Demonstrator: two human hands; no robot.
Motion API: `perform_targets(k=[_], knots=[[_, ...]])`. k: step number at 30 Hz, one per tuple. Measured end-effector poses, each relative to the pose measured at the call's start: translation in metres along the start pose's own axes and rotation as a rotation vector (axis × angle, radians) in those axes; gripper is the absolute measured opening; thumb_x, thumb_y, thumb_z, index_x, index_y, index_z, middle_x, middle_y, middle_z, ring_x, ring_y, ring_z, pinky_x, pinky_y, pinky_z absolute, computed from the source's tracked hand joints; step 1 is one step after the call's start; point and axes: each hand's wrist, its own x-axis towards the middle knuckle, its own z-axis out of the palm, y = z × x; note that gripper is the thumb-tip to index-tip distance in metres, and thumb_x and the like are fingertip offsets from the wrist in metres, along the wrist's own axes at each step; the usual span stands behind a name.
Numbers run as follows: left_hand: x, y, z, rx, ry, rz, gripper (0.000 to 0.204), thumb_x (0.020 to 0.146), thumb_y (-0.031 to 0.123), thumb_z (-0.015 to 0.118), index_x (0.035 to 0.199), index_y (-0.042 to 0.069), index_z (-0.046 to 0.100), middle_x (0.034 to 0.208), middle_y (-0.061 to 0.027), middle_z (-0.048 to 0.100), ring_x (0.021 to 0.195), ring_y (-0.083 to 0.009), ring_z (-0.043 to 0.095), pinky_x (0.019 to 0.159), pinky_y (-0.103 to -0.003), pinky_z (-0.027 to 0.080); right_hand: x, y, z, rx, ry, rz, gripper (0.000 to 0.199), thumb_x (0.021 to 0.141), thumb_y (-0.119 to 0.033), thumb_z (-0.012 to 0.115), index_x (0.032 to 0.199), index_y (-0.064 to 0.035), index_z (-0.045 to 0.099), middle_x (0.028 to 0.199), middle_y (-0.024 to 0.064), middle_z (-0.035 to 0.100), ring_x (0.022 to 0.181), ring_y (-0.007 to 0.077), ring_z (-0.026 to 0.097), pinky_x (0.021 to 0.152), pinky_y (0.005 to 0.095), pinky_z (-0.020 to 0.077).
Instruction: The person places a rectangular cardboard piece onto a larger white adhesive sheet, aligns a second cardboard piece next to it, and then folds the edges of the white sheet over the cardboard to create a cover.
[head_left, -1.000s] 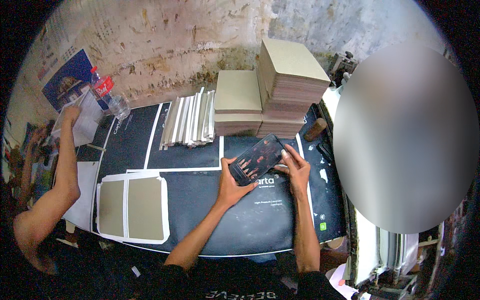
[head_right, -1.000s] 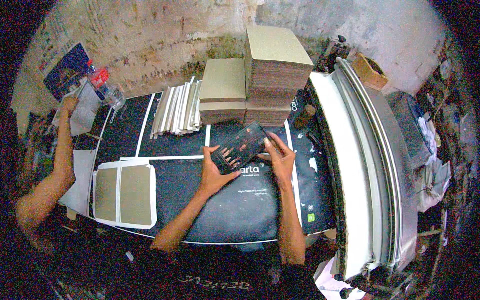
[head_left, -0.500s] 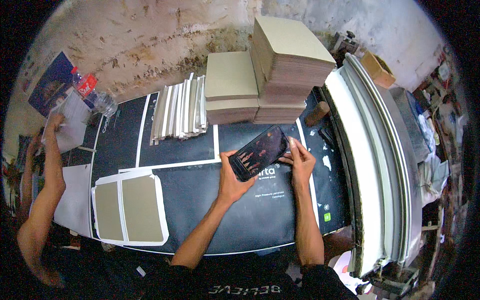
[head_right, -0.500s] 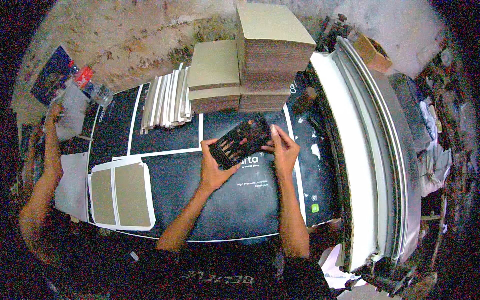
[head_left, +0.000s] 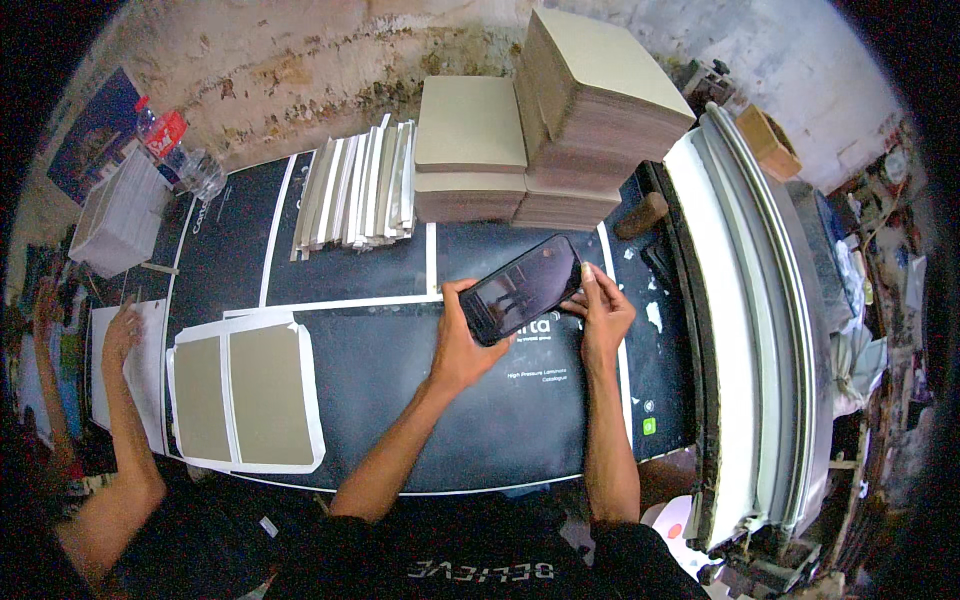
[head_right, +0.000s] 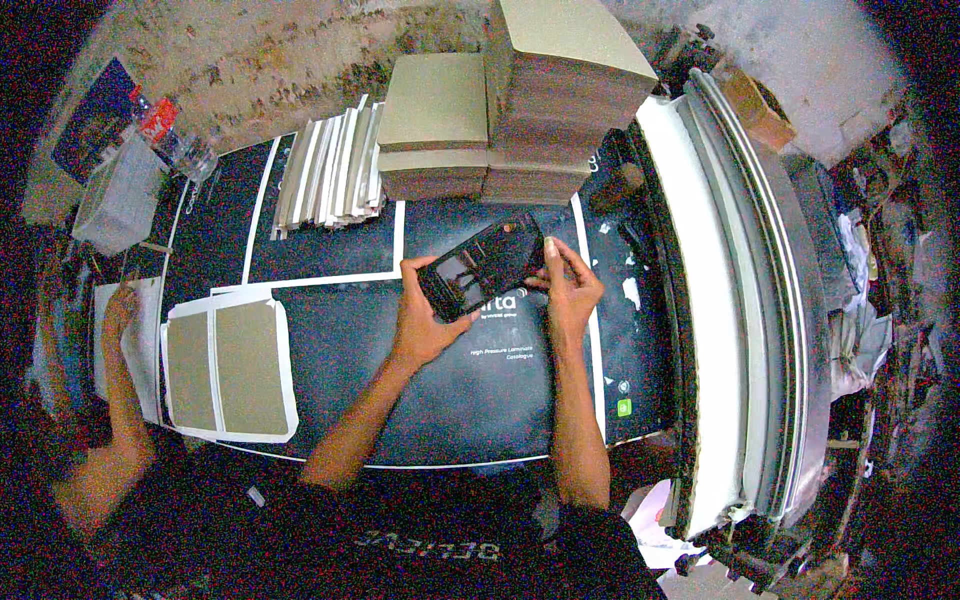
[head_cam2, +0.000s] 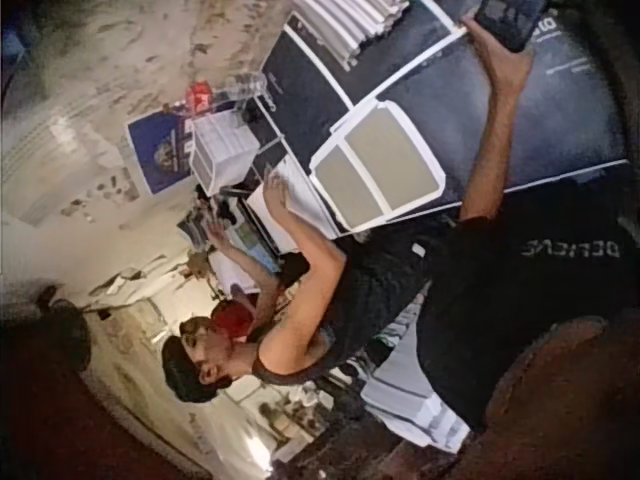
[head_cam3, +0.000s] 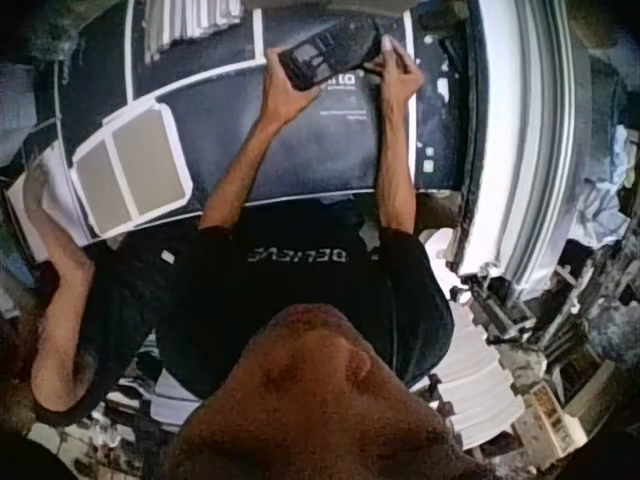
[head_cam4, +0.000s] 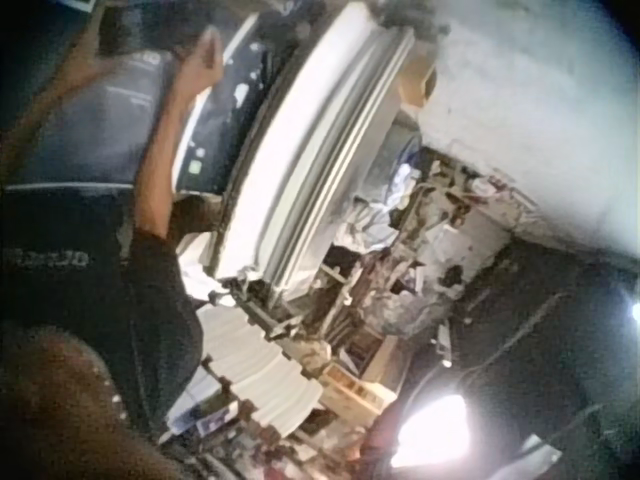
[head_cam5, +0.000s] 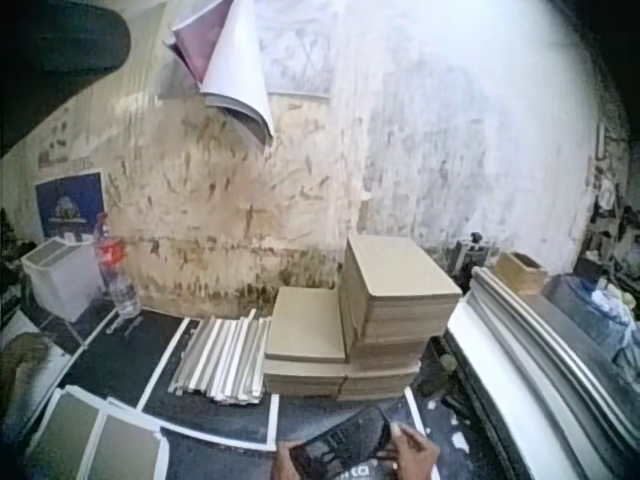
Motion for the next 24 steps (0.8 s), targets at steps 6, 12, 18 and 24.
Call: perform_targets(k=[6,12,18,24], knots=[[0.004,0.019,0.008,0.033,-0.018,-0.006,0.09,0.067,0.003,0.089,0.133,0.005,0.03,0.122,-0.0181,0.057,0.113,-0.027,0.063,0.097,-0.04,0.053,0.009,0.002,-0.011,0.011,0.015,-0.032,0.031,0.09,-0.017,0.079,0.113,0.0031,0.073,0.089,0.0101,0.071,0.067,0.0142,0.066,0.058,0.0305,0.0612],[-0.002,-0.004,-0.007,-0.033,0.039,-0.052,0.092,0.062,0.01,0.09,0.134,0.003,0.035,0.125,-0.0195,0.055,0.118,-0.03,0.058,0.104,-0.042,0.047,0.008,0.007,0.01,-0.09,-0.048,-0.051,0.035,0.087,-0.014,0.082,0.116,0.0028,0.072,0.099,0.0133,0.074,0.078,0.0194,0.071,0.061,0.0334,0.0639],[0.001,0.002,-0.036,-0.098,0.175,0.082,0.092,0.061,0.012,0.091,0.136,0.0,0.039,0.126,-0.0193,0.055,0.122,-0.0299,0.055,0.106,-0.041,0.043,0.003,0.01,-0.009,0.033,-0.113,-0.053,0.04,0.101,-0.026,0.064,0.126,0.0053,0.065,0.118,0.0199,0.07,0.087,0.0266,0.073,0.07,0.0336,0.0613],[0.066,0.003,-0.177,0.319,0.987,0.161,0.089,0.056,0.011,0.09,0.126,0.004,0.036,0.113,-0.0178,0.057,0.106,-0.0341,0.06,0.098,-0.045,0.047,0.012,0.026,-0.011,-0.181,-0.174,-0.123,0.036,0.102,-0.031,0.064,0.116,0.0012,0.071,0.1,0.0122,0.073,0.075,0.015,0.068,0.067,0.0243,0.0521]])
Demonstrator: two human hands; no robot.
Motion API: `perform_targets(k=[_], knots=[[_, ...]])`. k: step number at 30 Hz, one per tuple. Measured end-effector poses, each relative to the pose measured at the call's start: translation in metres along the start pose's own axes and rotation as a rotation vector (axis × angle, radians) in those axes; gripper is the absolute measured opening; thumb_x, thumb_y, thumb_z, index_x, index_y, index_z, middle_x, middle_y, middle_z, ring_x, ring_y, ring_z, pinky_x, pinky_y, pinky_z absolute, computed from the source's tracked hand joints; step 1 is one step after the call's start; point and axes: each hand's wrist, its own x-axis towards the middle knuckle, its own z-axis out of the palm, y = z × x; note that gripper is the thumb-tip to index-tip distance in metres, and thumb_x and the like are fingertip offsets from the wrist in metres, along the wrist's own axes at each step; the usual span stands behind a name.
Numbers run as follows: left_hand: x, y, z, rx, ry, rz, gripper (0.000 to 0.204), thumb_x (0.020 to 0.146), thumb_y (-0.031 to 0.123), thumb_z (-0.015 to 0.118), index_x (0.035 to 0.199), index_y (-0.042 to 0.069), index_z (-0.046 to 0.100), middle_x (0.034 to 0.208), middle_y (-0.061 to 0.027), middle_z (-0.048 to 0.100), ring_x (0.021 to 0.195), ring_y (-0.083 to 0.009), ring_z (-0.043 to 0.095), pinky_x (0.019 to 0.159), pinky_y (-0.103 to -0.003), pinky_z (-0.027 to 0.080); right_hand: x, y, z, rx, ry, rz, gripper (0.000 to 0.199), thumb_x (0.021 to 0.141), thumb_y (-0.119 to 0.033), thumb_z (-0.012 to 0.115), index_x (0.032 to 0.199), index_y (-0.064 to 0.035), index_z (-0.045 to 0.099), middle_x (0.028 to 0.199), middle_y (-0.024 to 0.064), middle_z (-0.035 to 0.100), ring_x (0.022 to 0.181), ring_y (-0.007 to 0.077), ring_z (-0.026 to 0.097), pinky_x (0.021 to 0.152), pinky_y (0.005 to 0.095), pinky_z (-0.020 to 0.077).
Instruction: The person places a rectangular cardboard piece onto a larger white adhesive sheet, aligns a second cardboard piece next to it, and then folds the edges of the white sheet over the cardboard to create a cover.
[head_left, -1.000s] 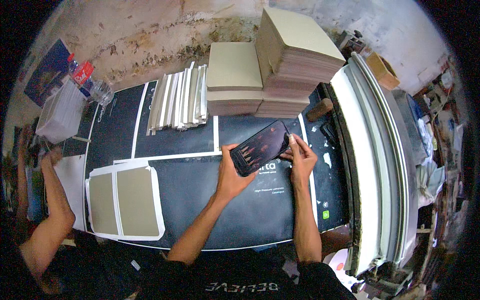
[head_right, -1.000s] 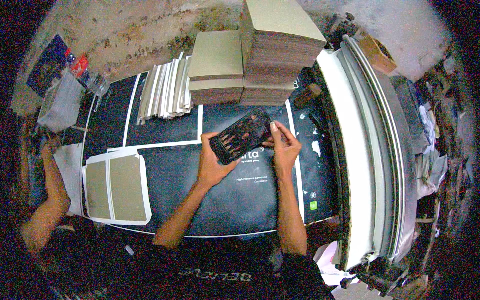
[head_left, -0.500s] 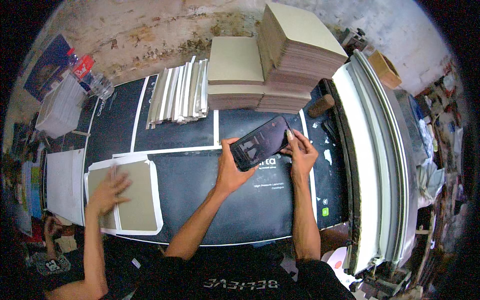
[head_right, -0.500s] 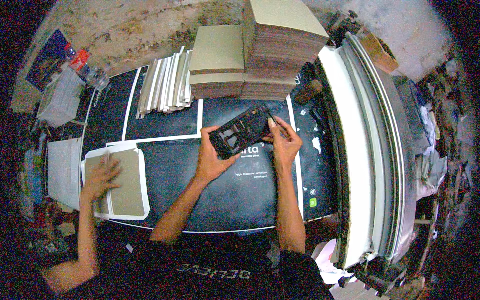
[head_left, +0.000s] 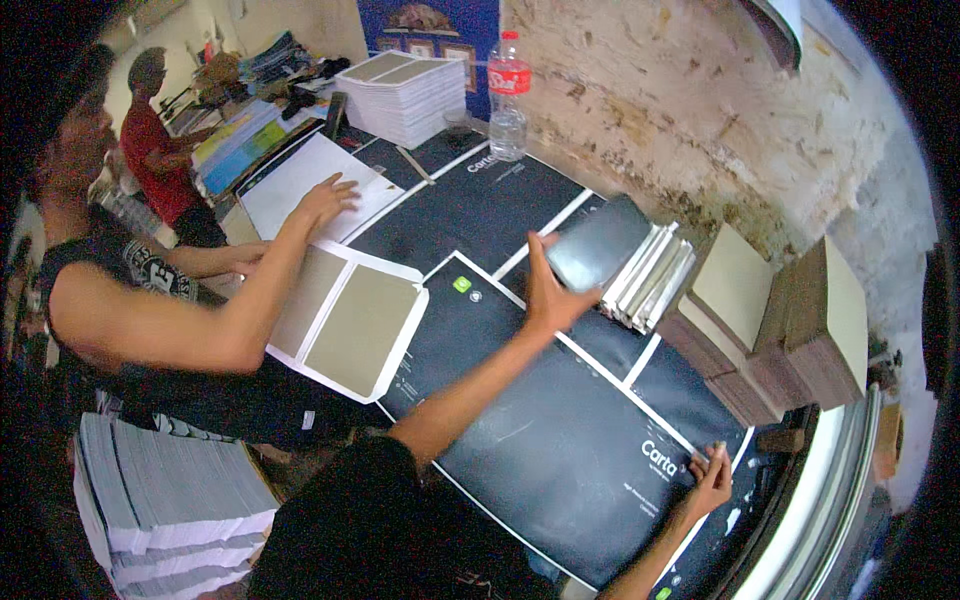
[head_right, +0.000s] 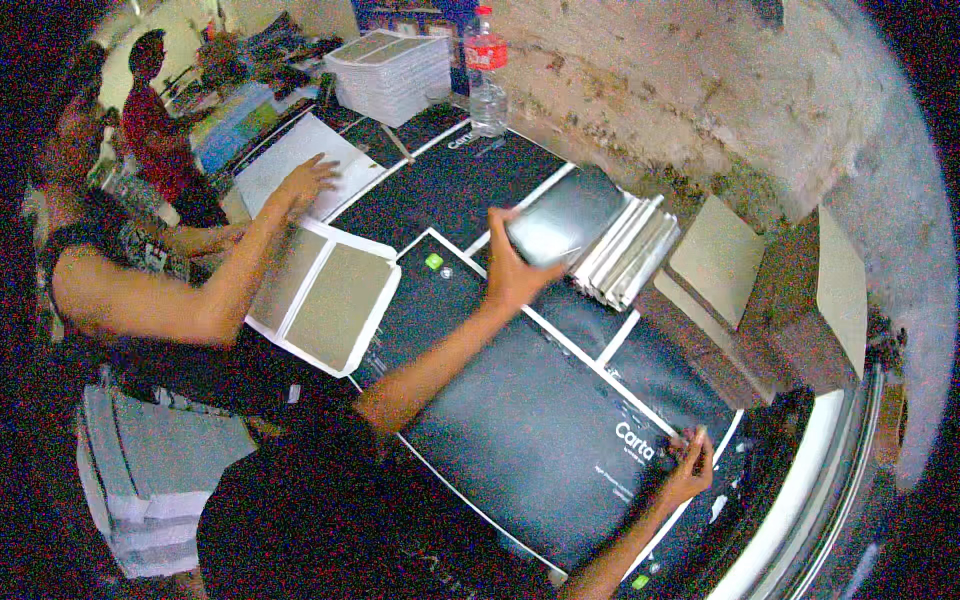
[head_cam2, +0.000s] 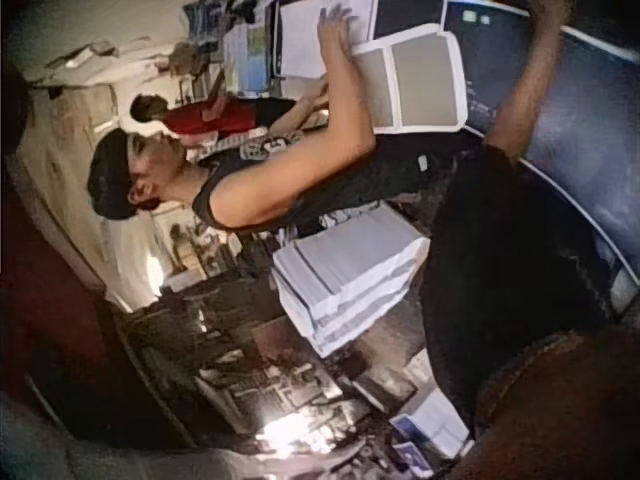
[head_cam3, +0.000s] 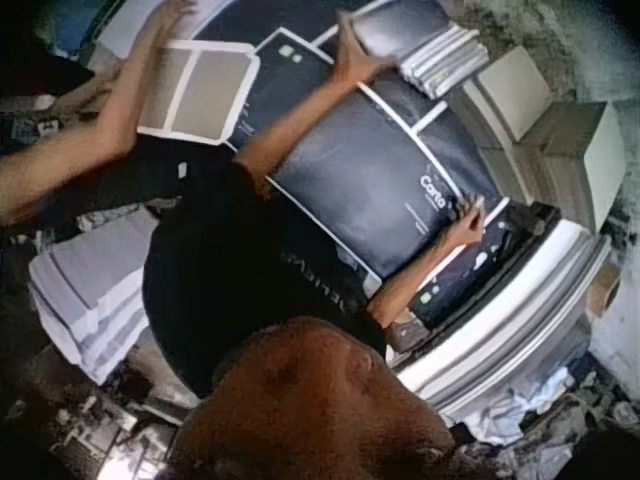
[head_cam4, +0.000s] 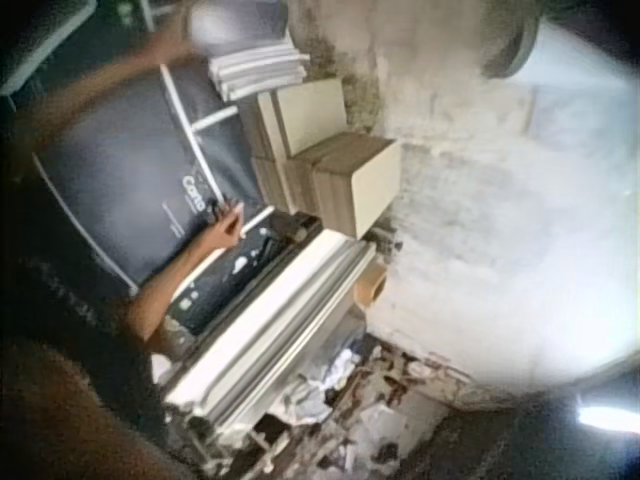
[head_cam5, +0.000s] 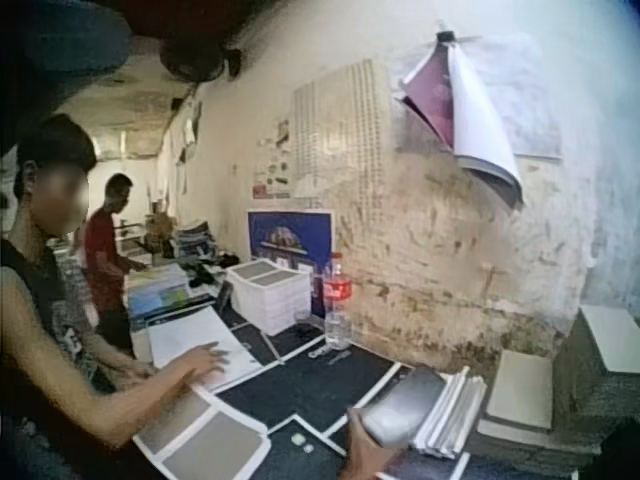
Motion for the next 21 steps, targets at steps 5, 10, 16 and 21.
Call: perform_targets(k=[5,10,16,21], knots=[[0.104,-0.109,0.017,0.135,0.062,-0.285,0.099,0.05,0.012,0.093,0.129,0.003,0.034,0.118,-0.0193,0.057,0.113,-0.0375,0.06,0.102,-0.043,0.047,-0.003,-0.003,0.004,-0.085,-0.064,-0.091,0.029,0.1,-0.027,0.069,0.109,0.0002,0.074,0.087,0.009,0.072,0.067,0.0121,0.065,0.059,0.0225,0.0485],[0.145,-0.16,0.03,0.27,-0.014,-0.485,0.125,0.045,0.02,0.099,0.147,-0.003,0.03,0.134,-0.0264,0.055,0.124,-0.0396,0.057,0.108,-0.042,0.046,-0.004,0.005,0.004,-0.107,-0.024,-0.064,0.027,0.099,-0.023,0.069,0.107,0.0017,0.073,0.085,0.0092,0.073,0.067,0.0125,0.066,0.058,0.0233,0.0502],[0.169,-0.17,0.052,0.924,-0.331,-0.552,0.134,0.045,0.068,0.093,0.15,0.002,0.042,0.157,-0.0363,0.023,0.146,-0.0561,0.021,0.118,-0.068,0.021,-0.007,-0.01,0.002,-0.214,-0.031,0.003,0.017,0.094,-0.015,0.075,0.101,0.0003,0.075,0.085,0.0067,0.073,0.073,0.0119,0.067,0.067,0.0257,0.0542],[0.189,-0.205,0.023,0.693,0.026,-0.253,0.12,0.058,0.061,0.089,0.148,0.004,0.035,0.146,-0.0309,0.028,0.131,-0.0497,0.026,0.104,-0.067,0.029,-0.007,-0.004,0.026,-0.24,-0.097,-0.078,0.025,0.092,-0.018,0.074,0.108,0.0017,0.075,0.096,0.0102,0.076,0.084,0.0156,0.069,0.079,0.03,0.0561]])
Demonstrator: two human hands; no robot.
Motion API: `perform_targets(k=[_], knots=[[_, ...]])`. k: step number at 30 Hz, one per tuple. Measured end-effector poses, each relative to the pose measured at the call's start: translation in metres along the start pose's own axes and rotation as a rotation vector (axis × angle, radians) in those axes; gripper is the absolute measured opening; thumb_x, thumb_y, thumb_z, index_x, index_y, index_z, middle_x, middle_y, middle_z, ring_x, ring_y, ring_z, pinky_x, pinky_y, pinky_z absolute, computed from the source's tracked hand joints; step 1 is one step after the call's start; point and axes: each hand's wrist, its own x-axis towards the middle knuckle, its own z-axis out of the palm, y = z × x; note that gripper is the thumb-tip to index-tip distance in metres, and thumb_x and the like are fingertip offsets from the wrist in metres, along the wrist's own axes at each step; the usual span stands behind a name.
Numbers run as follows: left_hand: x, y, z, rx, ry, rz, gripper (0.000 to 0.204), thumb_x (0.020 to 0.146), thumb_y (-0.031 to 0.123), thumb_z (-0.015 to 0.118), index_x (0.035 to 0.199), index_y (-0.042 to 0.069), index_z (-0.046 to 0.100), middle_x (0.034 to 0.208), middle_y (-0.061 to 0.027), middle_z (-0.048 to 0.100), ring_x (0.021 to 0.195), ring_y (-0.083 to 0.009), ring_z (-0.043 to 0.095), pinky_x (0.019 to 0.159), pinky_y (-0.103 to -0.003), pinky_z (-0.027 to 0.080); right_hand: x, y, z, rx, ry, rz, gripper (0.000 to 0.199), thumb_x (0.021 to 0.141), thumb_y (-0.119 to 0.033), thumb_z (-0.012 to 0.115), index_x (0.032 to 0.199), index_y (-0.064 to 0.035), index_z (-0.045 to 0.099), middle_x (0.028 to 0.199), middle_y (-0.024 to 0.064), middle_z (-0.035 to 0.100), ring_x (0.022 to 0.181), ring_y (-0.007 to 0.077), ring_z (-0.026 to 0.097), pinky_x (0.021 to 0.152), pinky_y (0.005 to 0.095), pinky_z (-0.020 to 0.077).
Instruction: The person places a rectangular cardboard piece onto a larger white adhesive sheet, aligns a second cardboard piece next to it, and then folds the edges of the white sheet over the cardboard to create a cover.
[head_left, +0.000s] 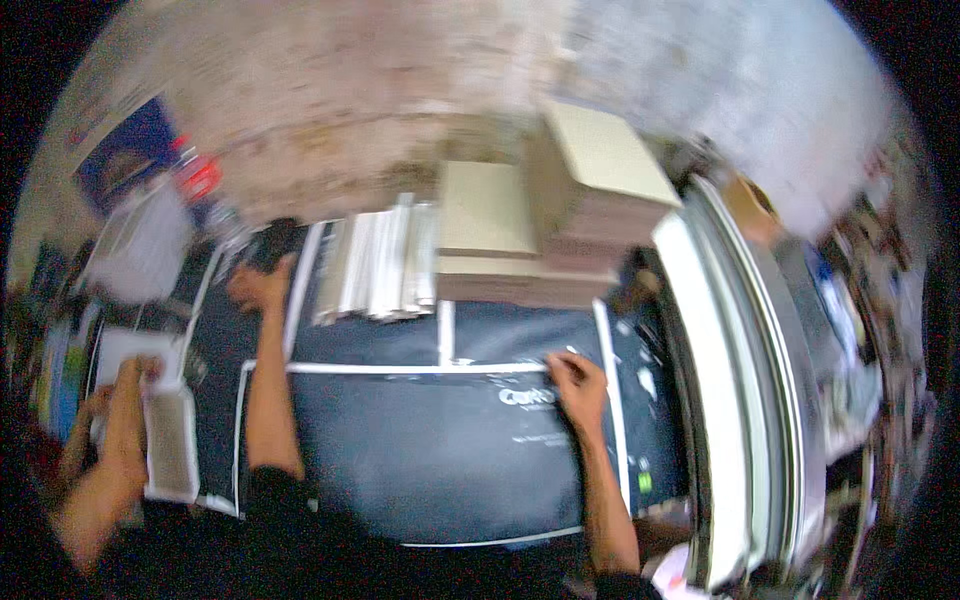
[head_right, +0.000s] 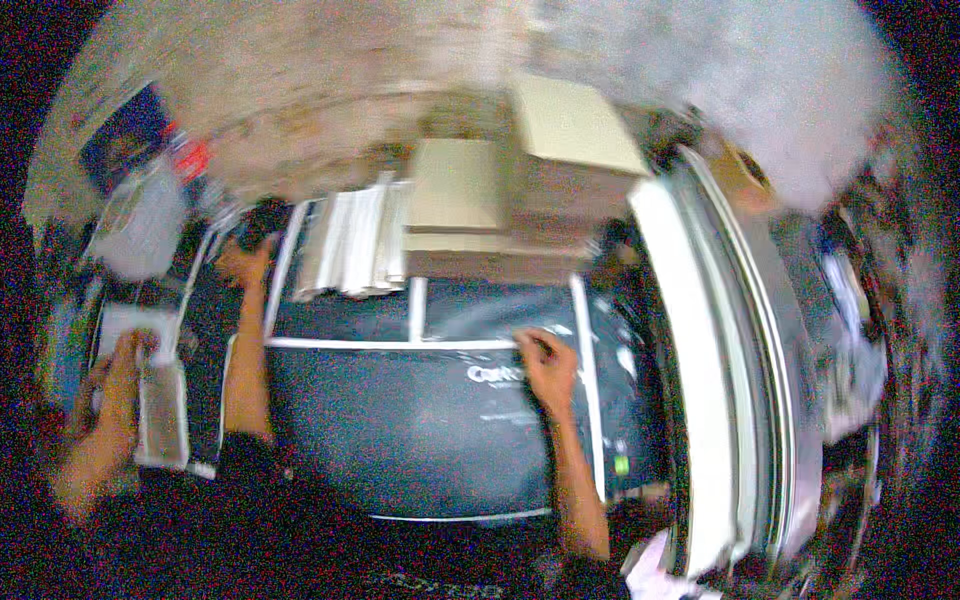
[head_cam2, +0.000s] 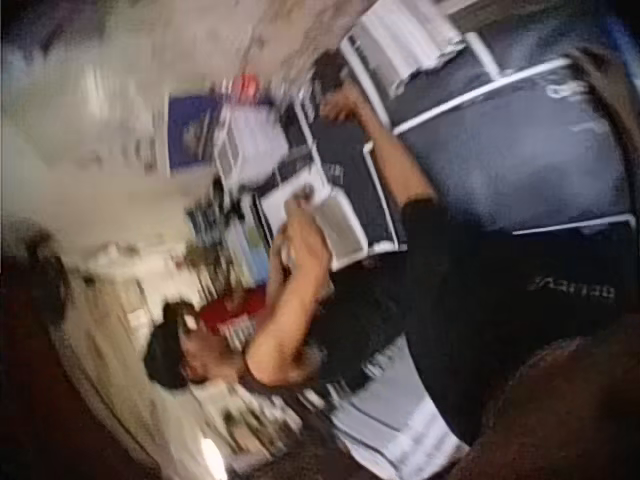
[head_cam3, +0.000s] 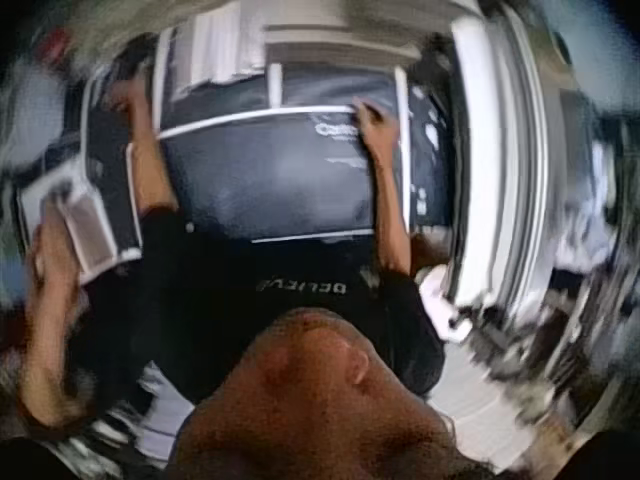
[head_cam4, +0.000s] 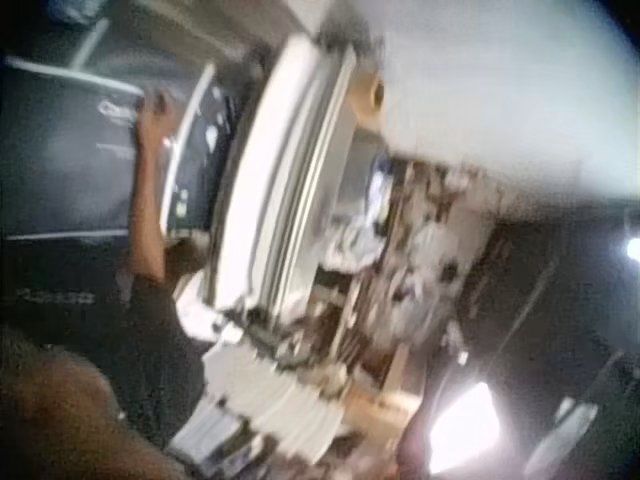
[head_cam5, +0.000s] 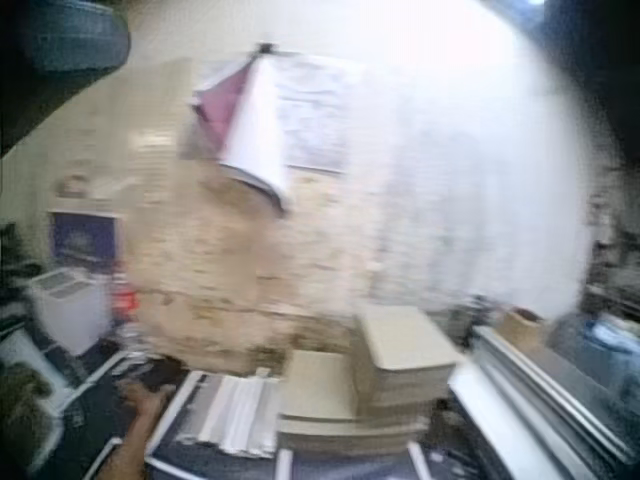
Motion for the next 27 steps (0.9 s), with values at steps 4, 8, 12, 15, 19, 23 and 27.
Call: perform_targets(k=[4,8,12,15,19,23,27], knots=[[-0.068,0.035,-0.003,-0.534,0.08,0.396,0.053,0.086,0.016,0.082,0.128,-0.001,0.055,0.105,-0.0187,0.068,0.092,-0.0244,0.067,0.083,-0.035,0.057,-0.033,-0.018,-0.031,0.046,-0.078,-0.081,0.026,0.088,-0.015,0.078,0.112,-0.0057,0.076,0.102,0.0092,0.076,0.09,0.0154,0.07,0.079,0.0275,0.0558],[-0.188,0.106,-0.085,-0.918,-0.207,0.398,0.05,0.086,0.007,0.083,0.126,-0.002,0.054,0.09,-0.0134,0.072,0.085,-0.0185,0.068,0.084,-0.031,0.057,-0.131,-0.043,-0.08,-0.102,0.077,0.01,0.01,0.087,-0.012,0.08,0.09,-0.0033,0.077,0.072,0.0009,0.072,0.062,0.0095,0.062,0.057,0.0259,0.0491],[-0.293,0.141,-0.14,-0.869,-0.35,0.432,0.027,0.089,0.002,0.078,0.108,-0.001,0.059,0.073,-0.0022,0.062,0.068,-0.0101,0.057,0.066,-0.023,0.053,-0.252,-0.037,-0.11,-0.35,0.283,-0.011,0.024,0.089,-0.017,0.08,0.072,-0.0014,0.073,0.057,0.0019,0.062,0.048,0.0077,0.049,0.043,0.0279,0.0378],[-0.344,0.134,-0.151,-0.983,-0.549,0.753,0.01,0.096,0.003,0.07,0.097,0.0,0.06,0.081,0.0017,0.056,0.064,-0.0041,0.044,0.057,-0.02,0.038,-0.338,-0.011,-0.142,-0.514,0.388,0.266,0.039,0.089,-0.025,0.08,0.061,-0.0033,0.064,0.056,0.0115,0.06,0.044,0.021,0.055,0.045,0.0375,0.0419],[-0.398,0.12,-0.129,-0.906,-1.034,0.773,0.015,0.096,0.011,0.072,0.088,0.003,0.062,0.073,0.0062,0.047,0.062,-0.0018,0.035,0.055,-0.021,0.027,-0.414,0.032,-0.239,-0.839,0.666,0.603,0.045,0.083,-0.034,0.082,0.11,-0.0023,0.066,0.109,0.0229,0.07,0.097,0.0373,0.07,0.083,0.0442,0.0552],[-0.399,0.121,-0.122,-0.767,-1.18,0.72,0.02,0.096,0.018,0.074,0.085,0.005,0.063,0.07,0.0083,0.042,0.062,-0.0016,0.033,0.055,-0.022,0.025,-0.448,0.081,-0.313,-0.956,0.662,0.586,0.081,0.063,-0.049,0.094,0.114,0.0004,0.055,0.098,0.0219,0.069,0.086,0.0339,0.068,0.078,0.0406,0.0535],[-0.4,0.116,-0.121,-0.765,-1.166,0.75,0.019,0.097,0.017,0.073,0.086,0.005,0.063,0.071,0.0086,0.043,0.063,-0.0011,0.036,0.056,-0.021,0.028,-0.475,0.12,-0.316,-0.89,0.509,0.838,0.084,0.064,-0.053,0.093,0.119,0.0009,0.058,0.094,0.0169,0.073,0.086,0.0298,0.071,0.077,0.0403,0.0536]])
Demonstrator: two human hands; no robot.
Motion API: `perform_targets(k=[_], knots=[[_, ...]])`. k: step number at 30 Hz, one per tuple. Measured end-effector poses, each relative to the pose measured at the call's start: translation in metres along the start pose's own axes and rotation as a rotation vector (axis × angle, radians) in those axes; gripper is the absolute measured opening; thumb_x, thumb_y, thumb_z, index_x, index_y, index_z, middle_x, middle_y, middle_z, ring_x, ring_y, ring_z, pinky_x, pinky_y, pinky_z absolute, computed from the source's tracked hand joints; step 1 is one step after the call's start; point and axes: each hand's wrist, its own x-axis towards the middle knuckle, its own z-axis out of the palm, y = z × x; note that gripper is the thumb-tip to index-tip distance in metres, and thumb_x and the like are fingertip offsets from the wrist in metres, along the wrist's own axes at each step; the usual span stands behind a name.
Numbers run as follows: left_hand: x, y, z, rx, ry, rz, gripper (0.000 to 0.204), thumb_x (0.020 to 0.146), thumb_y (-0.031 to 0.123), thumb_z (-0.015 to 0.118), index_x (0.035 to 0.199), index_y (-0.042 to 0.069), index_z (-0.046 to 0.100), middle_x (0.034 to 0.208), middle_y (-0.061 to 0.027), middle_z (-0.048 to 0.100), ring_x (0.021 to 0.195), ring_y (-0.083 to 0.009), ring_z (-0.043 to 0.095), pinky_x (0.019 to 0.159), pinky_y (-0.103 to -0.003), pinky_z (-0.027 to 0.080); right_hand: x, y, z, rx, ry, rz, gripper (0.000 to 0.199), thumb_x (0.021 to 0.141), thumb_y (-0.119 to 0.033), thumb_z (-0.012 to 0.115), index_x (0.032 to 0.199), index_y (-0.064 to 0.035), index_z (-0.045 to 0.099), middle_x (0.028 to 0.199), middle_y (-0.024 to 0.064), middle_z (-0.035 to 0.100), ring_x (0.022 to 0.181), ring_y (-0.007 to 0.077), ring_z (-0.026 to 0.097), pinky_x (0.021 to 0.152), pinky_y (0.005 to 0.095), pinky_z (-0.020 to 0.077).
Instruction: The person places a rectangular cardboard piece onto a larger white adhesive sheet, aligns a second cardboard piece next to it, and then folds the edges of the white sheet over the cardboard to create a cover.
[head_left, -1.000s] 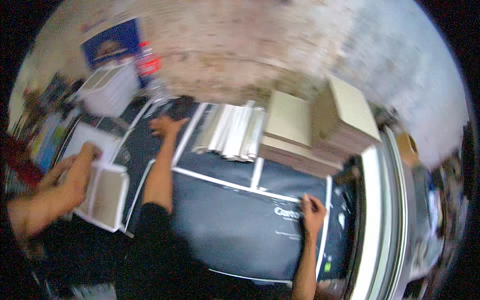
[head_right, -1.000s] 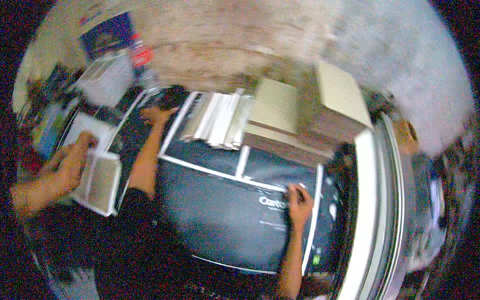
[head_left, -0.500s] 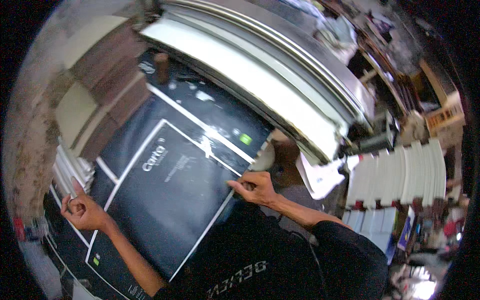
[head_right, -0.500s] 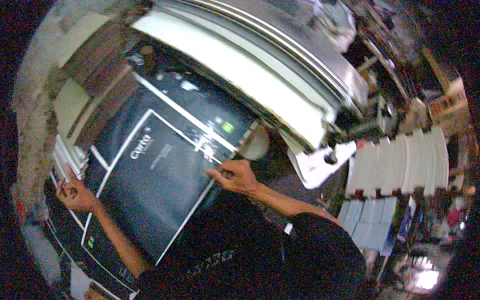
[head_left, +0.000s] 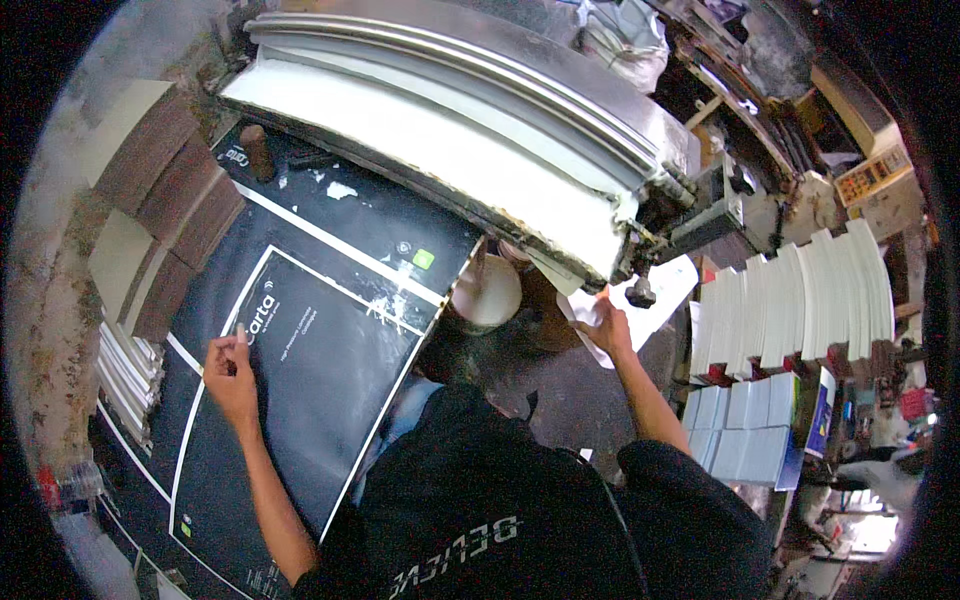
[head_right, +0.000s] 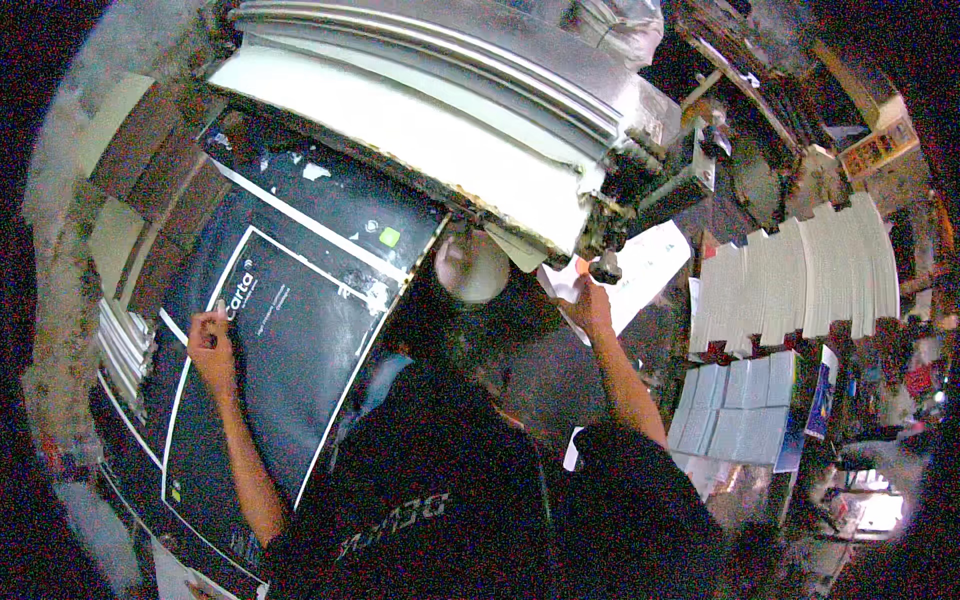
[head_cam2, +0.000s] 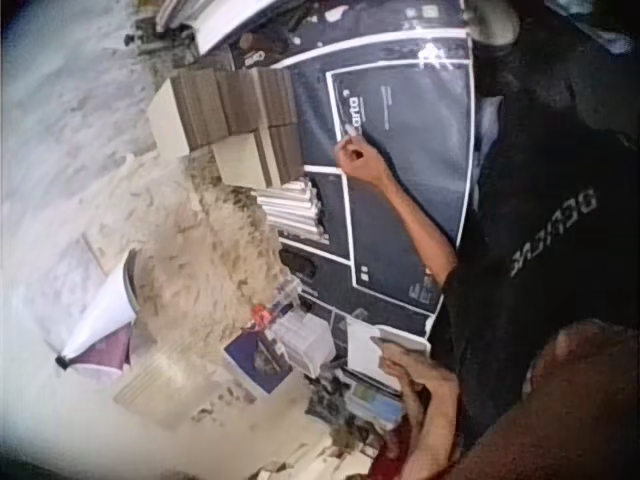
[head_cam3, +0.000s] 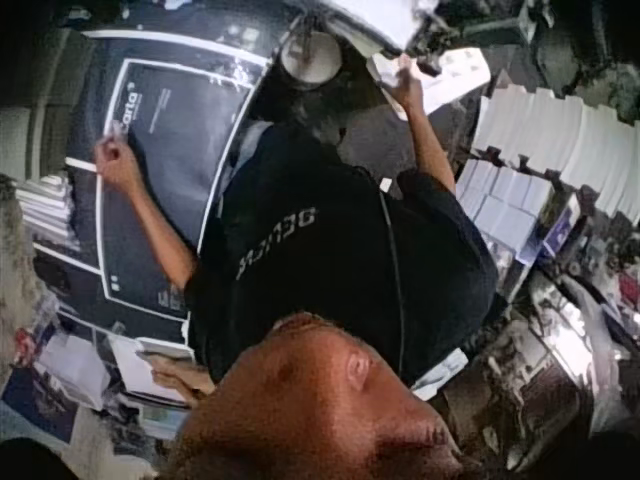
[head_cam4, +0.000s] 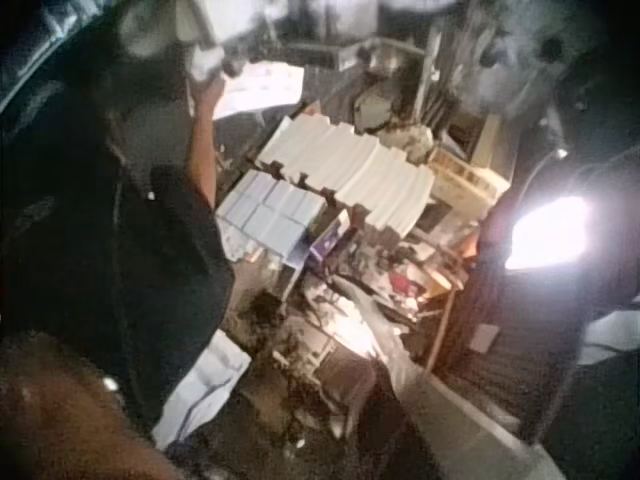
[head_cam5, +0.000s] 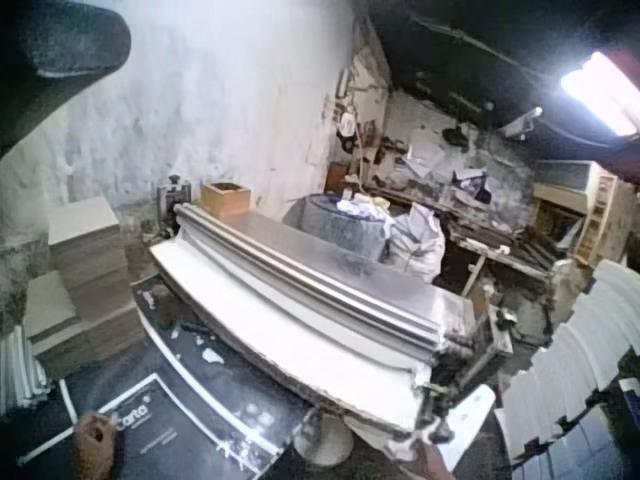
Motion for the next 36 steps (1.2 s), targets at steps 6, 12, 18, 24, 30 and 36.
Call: perform_targets(k=[6,12,18,24,30,36], knots=[[-0.002,0.001,-0.005,0.102,-0.03,0.043,0.019,0.097,0.017,0.072,0.087,0.004,0.062,0.07,0.0079,0.043,0.063,-0.0015,0.038,0.055,-0.02,0.029,-0.022,-0.017,0.005,0.04,0.112,-0.044,0.029,0.092,-0.026,0.069,0.11,-0.0027,0.068,0.099,0.0225,0.073,0.093,0.0402,0.071,0.083,0.0462,0.0542],[-0.002,0.015,0.005,0.099,-0.031,-0.023,0.021,0.096,0.018,0.074,0.084,0.004,0.062,0.063,0.0066,0.045,0.059,-0.0017,0.038,0.053,-0.021,0.028,0.0,0.04,-0.028,0.223,0.805,0.032,0.03,0.093,-0.012,0.056,0.12,-0.0031,0.064,0.102,0.0275,0.069,0.089,0.043,0.067,0.078,0.0498,0.0517],[0.031,0.106,0.032,0.033,-0.127,0.195,0.023,0.093,0.017,0.076,0.078,0.002,0.067,0.061,0.0053,0.05,0.057,-0.0041,0.041,0.053,-0.024,0.032,0.091,0.03,-0.28,-0.019,1.024,0.098,0.033,0.105,-0.022,0.053,0.132,-0.0045,0.063,0.129,0.0225,0.066,0.119,0.0403,0.063,0.102,0.0436,0.0491],[0.064,0.26,0.119,-0.168,-0.527,0.349,0.034,0.096,0.031,0.071,0.086,0.0,0.077,0.065,-0.0093,0.069,0.061,-0.0086,0.06,0.056,-0.03,0.046,0.105,-0.176,-0.393,-0.257,0.898,-0.6,0.042,0.093,-0.002,0.052,0.133,-0.0057,0.061,0.127,0.0228,0.067,0.114,0.0363,0.068,0.097,0.0412,0.0539],[0.1,0.339,0.213,-0.727,-0.855,-0.15,0.082,0.098,0.073,0.042,0.091,-0.003,0.073,0.072,-0.006,0.068,0.057,-0.0131,0.061,0.05,-0.028,0.046,0.114,-0.343,-0.3,-0.322,0.371,-0.955,0.052,0.09,0.007,0.051,0.14,-0.0087,0.048,0.117,0.0217,0.07,0.101,0.038,0.072,0.087,0.0437,0.0593],[0.144,0.295,0.249,-0.623,-0.648,-0.037,0.041,0.104,0.043,0.053,0.085,0.009,0.064,0.071,-0.0013,0.062,0.061,-0.0117,0.057,0.054,-0.029,0.046,0.129,-0.39,-0.288,0.055,-0.038,-1.056,0.034,0.102,-0.021,0.056,0.13,-0.0021,0.061,0.102,0.0231,0.073,0.094,0.0332,0.073,0.085,0.0437,0.0545]])
